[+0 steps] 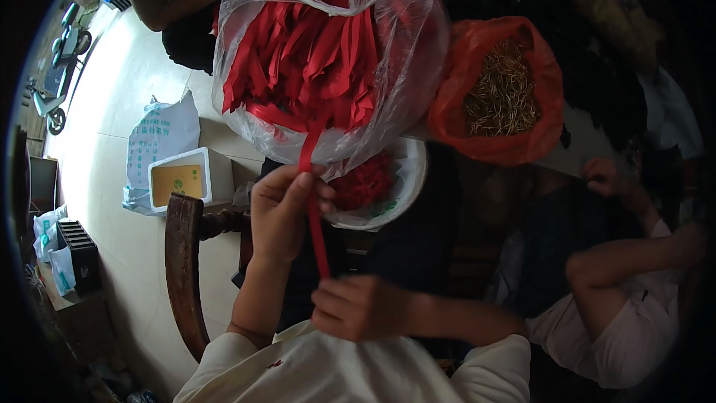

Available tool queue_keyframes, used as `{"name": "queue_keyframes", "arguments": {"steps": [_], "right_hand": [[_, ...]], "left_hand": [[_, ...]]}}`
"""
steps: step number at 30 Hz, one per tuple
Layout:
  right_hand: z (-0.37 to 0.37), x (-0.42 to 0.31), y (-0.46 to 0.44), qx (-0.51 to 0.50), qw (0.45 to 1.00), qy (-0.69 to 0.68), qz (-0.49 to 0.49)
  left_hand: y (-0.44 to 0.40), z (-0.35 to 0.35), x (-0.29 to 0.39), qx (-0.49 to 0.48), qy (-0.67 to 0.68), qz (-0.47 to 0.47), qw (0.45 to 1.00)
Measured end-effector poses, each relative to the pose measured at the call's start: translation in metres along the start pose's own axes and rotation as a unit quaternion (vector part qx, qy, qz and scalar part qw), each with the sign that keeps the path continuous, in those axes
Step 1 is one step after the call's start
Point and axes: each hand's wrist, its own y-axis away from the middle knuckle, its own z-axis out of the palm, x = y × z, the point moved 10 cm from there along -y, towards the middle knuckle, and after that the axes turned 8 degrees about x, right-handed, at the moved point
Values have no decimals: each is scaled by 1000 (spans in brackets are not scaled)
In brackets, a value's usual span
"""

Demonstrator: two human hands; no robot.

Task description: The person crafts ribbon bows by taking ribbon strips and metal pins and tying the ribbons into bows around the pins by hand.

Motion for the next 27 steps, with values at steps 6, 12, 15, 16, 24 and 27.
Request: {"name": "queue_keyframes", "arguments": {"steps": [6,12,15,16,24,27], "right_hand": [[-75,71,0,263,924,-78,265],[-63,124,26,443,739,-372,346],[-53,127,28,443,705,-426,355],[-52,127,29,438,704,-428,359],[-62,134,44,488,678,-410,366],[-91,149,56,555,645,-405,336]], "left_hand": [[24,24,-2,-82,-71,14,994],[38,34,6,-114,-76,29,990],[39,34,3,-123,-88,20,988],[39,35,4,-125,-89,24,988],[48,37,-17,-162,-119,-27,979],[51,36,-13,-178,-176,-15,968]]}}
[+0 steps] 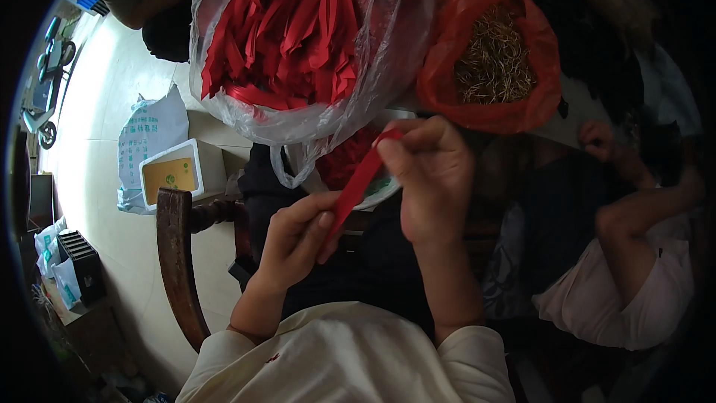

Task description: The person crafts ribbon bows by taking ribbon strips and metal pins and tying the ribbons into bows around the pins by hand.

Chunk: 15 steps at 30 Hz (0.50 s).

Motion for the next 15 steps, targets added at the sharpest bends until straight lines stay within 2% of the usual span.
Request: {"name": "queue_keyframes", "arguments": {"steps": [1,4,5,6,8,10,14,15], "right_hand": [[-4,-4,-4,11,1000,-7,-9],[-7,-21,-3,60,987,91,-116],[6,-35,8,27,950,231,-208],[22,-44,27,-7,884,363,-294],[47,-43,50,-75,795,477,-368],[66,-32,62,-142,798,464,-357],[42,5,43,-140,914,362,-119],[37,17,41,-148,955,258,-7]], "left_hand": [[1,0,0,-11,-15,7,1000],[2,-2,0,13,49,19,999],[1,-6,1,37,58,19,997],[-1,-11,1,60,66,18,996],[-2,-18,3,94,75,46,992],[1,-23,6,114,76,101,985],[0,-21,17,116,33,117,986],[0,-20,18,104,26,124,986]]}}
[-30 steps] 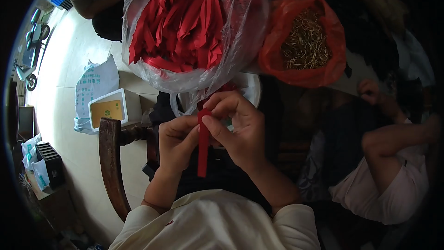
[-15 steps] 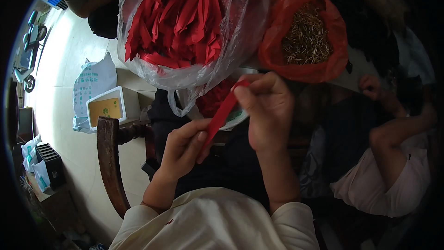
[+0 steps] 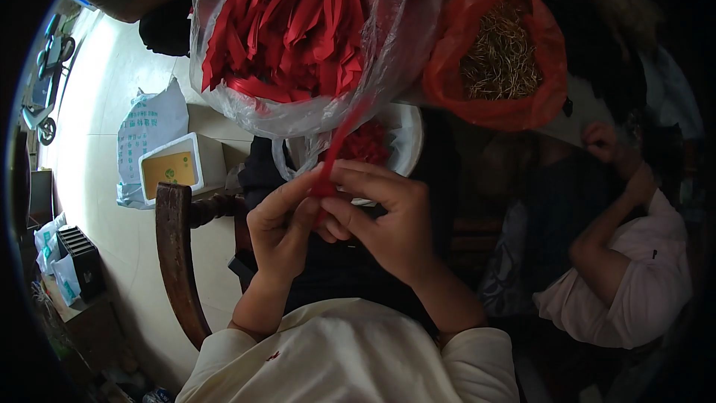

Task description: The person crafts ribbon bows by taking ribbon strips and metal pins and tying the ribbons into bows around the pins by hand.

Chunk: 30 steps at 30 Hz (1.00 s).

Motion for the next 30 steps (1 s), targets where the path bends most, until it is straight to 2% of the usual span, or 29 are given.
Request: {"name": "queue_keyframes", "arguments": {"steps": [1,2,4,5,7,8,10,12,14,17,19,21,24,27,30], "right_hand": [[6,11,1,-30,987,-127,90],[14,20,5,-59,950,-250,177],[5,-3,-3,-63,995,-71,-9],[4,-15,-1,-64,993,21,-101],[9,-49,10,-50,937,231,-256],[15,-62,19,-42,884,330,-329],[14,-61,30,13,836,398,-378],[10,-63,34,60,803,429,-410],[3,-60,27,41,860,365,-355],[0,-55,14,13,935,242,-259],[-3,-33,10,-34,973,169,-153],[3,-21,7,-61,989,113,-77],[7,-19,10,-60,979,164,-106],[-4,-4,8,-40,998,44,31],[11,-23,2,-156,984,61,-58]], "left_hand": [[1,2,1,-13,-5,7,1000],[1,3,3,-16,-1,5,1000],[1,5,9,-20,5,0,1000],[0,-2,7,0,-36,-5,999],[-4,-23,3,40,-121,-17,992],[-6,-18,1,5,-53,-26,998],[-6,-4,0,-65,83,-49,993],[-6,3,-3,-66,109,-79,989],[-5,1,-13,-68,108,-91,988],[-5,-3,-15,-93,19,-90,991],[-7,-6,-10,-104,-45,-36,993],[-7,-8,-5,-92,-82,-22,992],[-9,-6,8,-81,-186,42,978],[-10,-2,10,-82,-113,91,986],[-5,1,-11,-127,51,-52,989]]}}
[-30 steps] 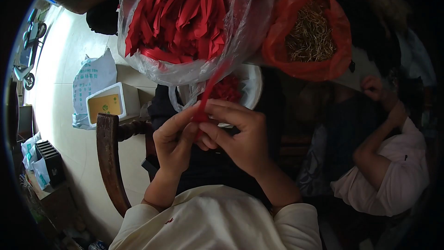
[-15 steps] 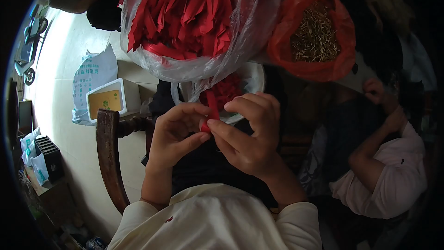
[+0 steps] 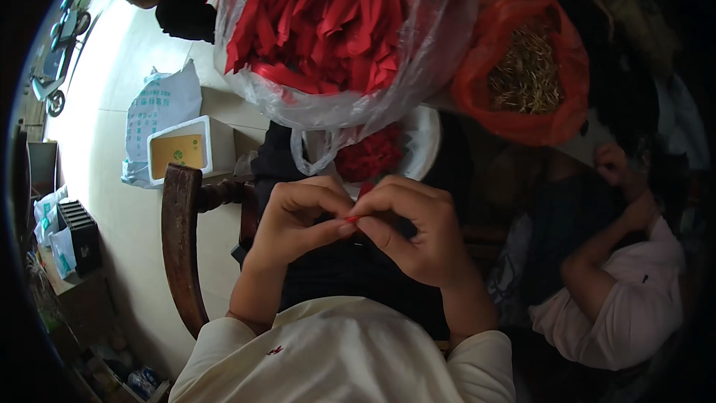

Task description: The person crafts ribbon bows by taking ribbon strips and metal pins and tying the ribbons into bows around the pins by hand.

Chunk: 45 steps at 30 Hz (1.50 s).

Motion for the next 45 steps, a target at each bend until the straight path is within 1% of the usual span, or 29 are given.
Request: {"name": "queue_keyframes", "arguments": {"steps": [1,4,5,7,8,10,11,12,13,14,15,16,18,19,22,23,25,27,28,30,31,32,34,35,37,38,40,42,45], "right_hand": [[2,0,-1,-29,999,-21,30],[5,-32,-13,-62,989,3,-136],[3,-37,-16,-47,983,14,-175],[-7,-35,-14,25,979,46,-197],[-11,-33,-10,58,975,60,-207],[-3,-35,-2,46,970,94,-218],[2,-41,2,33,969,106,-222],[5,-47,4,22,967,119,-224],[3,-51,3,26,968,123,-219],[-1,-45,-1,35,974,123,-185],[-8,-38,-6,45,979,123,-153],[-13,-32,-11,54,983,123,-124],[-19,-5,-14,61,996,64,-16],[-20,7,-12,63,996,41,37],[-13,41,4,53,980,-88,173],[-8,50,10,47,966,-139,213],[-8,43,5,102,969,-162,156],[-13,26,-1,122,987,-95,32],[-14,14,-2,115,992,-16,-58],[-12,9,2,88,993,34,-74],[-12,14,6,71,997,6,-1],[-13,22,10,57,996,-19,70],[-13,17,8,-4,998,14,63],[-14,16,7,-34,997,30,61],[-58,10,-4,80,988,129,31],[-82,6,-11,134,975,176,14],[-149,8,-22,292,879,377,7],[-171,18,-39,254,801,542,-10],[-180,45,-52,190,804,563,27]], "left_hand": [[5,5,-12,-31,95,-96,990],[13,20,-19,-103,210,-170,957],[10,13,-22,-48,264,-158,950],[7,0,-30,64,367,-126,919],[5,-17,-28,127,327,-89,932],[2,-49,-17,252,240,-15,937],[2,-59,1,269,31,57,961],[-2,-44,15,210,-94,90,969],[-5,-24,29,142,-216,120,959],[-6,-2,36,67,-331,150,929],[-4,13,26,-22,-295,108,949],[-4,14,25,-37,-266,93,959],[-4,17,24,-62,-210,67,973],[0,5,10,10,-105,3,994],[3,0,25,93,-34,80,992],[4,-2,16,86,4,56,995],[2,-6,-1,70,83,12,994],[3,-5,-10,73,187,-49,978],[4,-3,-15,74,238,-84,965],[3,-7,-13,87,172,-63,979],[2,-9,-11,90,141,-52,985],[-1,-9,-3,82,37,-6,996],[-1,-4,15,63,-163,92,980],[-1,2,20,55,-206,108,971],[1,2,16,56,-231,94,967],[1,1,14,58,-245,88,964],[2,6,14,49,-237,79,967],[3,10,18,38,-237,86,967],[3,15,24,25,-242,115,963]]}}
